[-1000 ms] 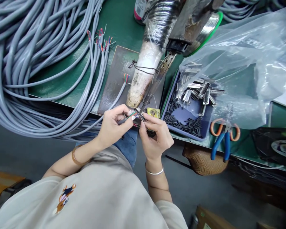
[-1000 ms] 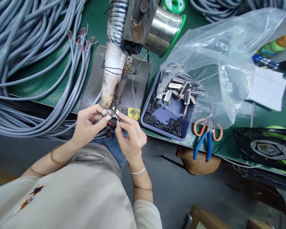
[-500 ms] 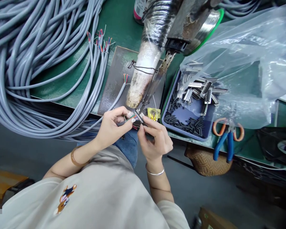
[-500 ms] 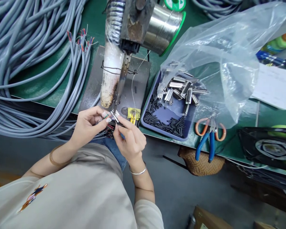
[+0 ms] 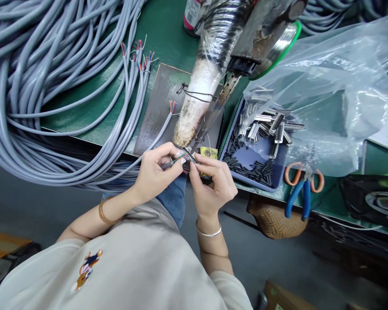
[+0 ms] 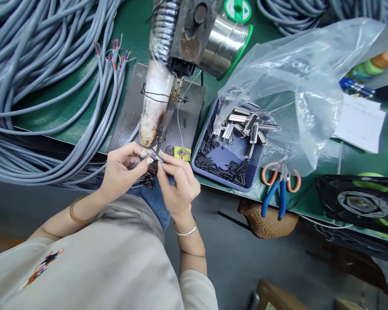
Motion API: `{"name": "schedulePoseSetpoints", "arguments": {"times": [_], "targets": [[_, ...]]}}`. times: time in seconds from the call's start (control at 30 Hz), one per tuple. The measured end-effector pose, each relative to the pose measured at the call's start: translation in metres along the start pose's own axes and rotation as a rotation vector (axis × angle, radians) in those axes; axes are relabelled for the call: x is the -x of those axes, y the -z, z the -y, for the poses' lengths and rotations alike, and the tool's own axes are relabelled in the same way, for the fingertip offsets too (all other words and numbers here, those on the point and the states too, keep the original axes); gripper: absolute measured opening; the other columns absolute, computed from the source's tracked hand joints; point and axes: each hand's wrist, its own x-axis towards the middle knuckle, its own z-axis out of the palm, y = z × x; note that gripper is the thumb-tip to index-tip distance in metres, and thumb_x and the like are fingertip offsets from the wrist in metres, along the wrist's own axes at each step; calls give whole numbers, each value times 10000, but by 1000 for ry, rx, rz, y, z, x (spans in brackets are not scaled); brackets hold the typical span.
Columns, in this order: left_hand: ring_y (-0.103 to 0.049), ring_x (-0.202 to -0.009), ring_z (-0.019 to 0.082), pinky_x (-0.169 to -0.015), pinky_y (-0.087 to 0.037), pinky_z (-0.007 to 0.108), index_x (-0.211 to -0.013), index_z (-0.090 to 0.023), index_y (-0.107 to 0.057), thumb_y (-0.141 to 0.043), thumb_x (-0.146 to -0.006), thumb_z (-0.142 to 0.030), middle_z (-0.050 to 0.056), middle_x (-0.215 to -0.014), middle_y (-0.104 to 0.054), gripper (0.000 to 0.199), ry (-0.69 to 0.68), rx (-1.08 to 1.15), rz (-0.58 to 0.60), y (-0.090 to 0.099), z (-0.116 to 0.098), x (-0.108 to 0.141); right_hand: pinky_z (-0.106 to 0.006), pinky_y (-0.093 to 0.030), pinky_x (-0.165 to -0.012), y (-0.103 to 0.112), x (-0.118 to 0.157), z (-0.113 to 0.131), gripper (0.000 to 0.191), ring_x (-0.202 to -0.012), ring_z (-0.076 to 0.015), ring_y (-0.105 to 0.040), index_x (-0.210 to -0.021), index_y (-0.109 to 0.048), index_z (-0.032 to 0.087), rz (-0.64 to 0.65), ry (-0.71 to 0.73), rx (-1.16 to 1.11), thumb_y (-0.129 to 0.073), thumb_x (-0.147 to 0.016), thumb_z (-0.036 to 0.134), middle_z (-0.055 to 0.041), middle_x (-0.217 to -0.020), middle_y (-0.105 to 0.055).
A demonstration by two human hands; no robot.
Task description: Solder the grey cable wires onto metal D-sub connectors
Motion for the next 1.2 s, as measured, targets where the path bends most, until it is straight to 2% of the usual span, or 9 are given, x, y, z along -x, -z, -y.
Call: {"name": "schedulePoseSetpoints", "arguments": {"times": [0.17,0.37,0.53,0.63,0.83,1.2], "targets": [[-518,-588,93,-505,-398,185,-695,-179,-607,-715,-757,-179,-7,-645,-578,125,-22,-17,4,-1,-3,-1,-310,-666,-772,1,0,0,203,-884,-172,-786,-935,-687,252,-19,18,12,-793,-844,104,-17,-1024,-805],[-561,-649,97,-571,-474,185,-706,-170,-583,-700,-753,-174,22,-744,-670,127,35,66,50,0,-2,0,-248,-645,-728,4,4,-2,229,-836,-147,-787,-874,-624,234,21,115,60,-772,-839,62,-37,-998,-815],[-523,-597,79,-537,-446,176,-733,-163,-607,-740,-758,-191,-2,-702,-613,138,79,78,67,2,-3,1,-299,-644,-760,3,2,-2,184,-873,-164,-780,-875,-615,242,25,-43,-68,-744,-875,111,-13,-969,-802],[-506,-573,75,-513,-425,177,-744,-168,-620,-754,-771,-208,-5,-694,-611,142,56,78,35,2,-3,3,-311,-639,-782,3,1,0,173,-880,-165,-777,-882,-631,243,32,-85,-102,-737,-879,106,-3,-959,-799],[-472,-549,76,-478,-368,176,-712,-184,-587,-740,-773,-203,-24,-633,-549,166,-6,-35,-40,-3,-2,4,-295,-630,-769,0,1,1,203,-854,-160,-777,-909,-662,252,-3,23,0,-778,-851,96,-4,-981,-814],[-446,-510,64,-481,-367,177,-773,-191,-594,-672,-861,-196,-45,-630,-566,118,-105,-139,-26,-3,6,6,-314,-635,-771,-3,-1,-2,183,-860,-161,-770,-885,-672,246,-2,-43,-41,-784,-852,104,2,-954,-805]]}}
